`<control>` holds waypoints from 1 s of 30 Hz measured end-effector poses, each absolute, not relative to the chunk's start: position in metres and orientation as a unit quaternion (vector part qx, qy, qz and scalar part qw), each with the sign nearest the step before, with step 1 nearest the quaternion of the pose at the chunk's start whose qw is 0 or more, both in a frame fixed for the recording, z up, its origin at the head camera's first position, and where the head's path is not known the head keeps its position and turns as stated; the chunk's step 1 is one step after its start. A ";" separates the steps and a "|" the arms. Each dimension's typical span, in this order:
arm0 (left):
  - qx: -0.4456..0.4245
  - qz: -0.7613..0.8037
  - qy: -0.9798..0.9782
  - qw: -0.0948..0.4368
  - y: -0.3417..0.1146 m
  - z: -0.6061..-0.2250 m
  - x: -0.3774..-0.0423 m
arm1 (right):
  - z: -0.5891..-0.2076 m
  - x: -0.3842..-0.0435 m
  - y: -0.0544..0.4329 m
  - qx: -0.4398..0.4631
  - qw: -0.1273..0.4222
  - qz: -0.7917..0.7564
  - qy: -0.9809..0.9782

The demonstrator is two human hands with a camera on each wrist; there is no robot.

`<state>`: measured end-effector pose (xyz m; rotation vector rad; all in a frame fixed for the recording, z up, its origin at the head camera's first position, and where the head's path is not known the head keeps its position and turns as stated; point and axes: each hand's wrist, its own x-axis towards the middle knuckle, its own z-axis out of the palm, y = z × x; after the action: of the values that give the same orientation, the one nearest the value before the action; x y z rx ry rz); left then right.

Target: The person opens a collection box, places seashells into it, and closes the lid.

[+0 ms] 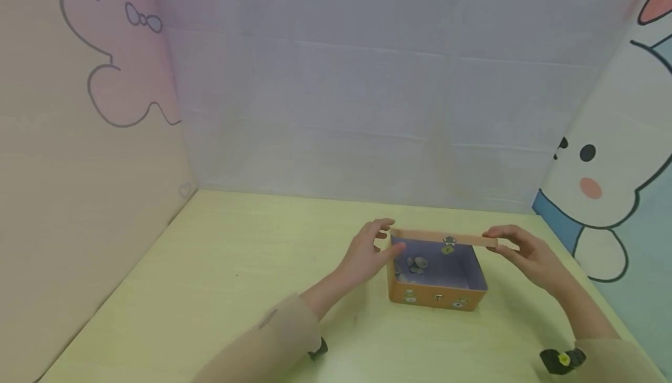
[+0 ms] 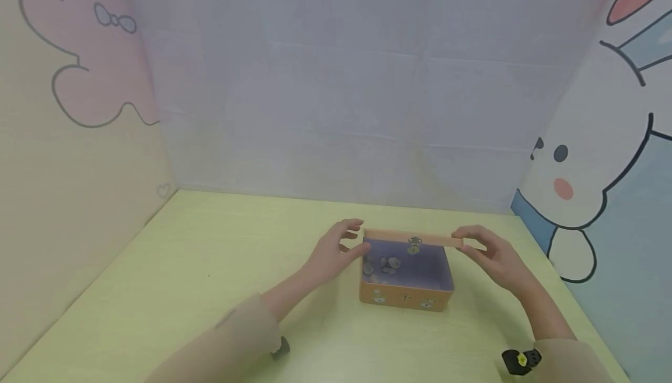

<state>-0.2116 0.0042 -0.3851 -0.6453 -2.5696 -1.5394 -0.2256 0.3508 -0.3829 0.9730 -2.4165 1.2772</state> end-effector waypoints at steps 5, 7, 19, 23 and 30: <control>-0.223 -0.496 -0.837 0.058 0.010 -0.383 -0.220 | -0.384 -0.225 0.352 0.346 0.121 0.438 -0.821; -0.225 -0.493 -0.838 0.062 0.011 -0.384 -0.222 | -0.384 -0.225 0.353 0.352 0.117 0.441 -0.817; -0.242 -0.474 -0.844 0.070 0.011 -0.384 -0.220 | -0.371 -0.214 0.337 0.321 0.122 0.393 -0.853; -0.241 -0.471 -0.846 0.069 0.010 -0.384 -0.219 | -0.366 -0.211 0.324 0.330 0.171 0.335 -0.866; -0.244 -0.469 -0.846 0.071 0.010 -0.385 -0.219 | -0.363 -0.212 0.305 0.356 0.244 0.244 -0.868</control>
<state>-0.2186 0.0095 -0.3850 -0.7347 -2.5429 -1.4095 -0.2119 0.3053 -0.3633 0.9716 -2.3717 0.6661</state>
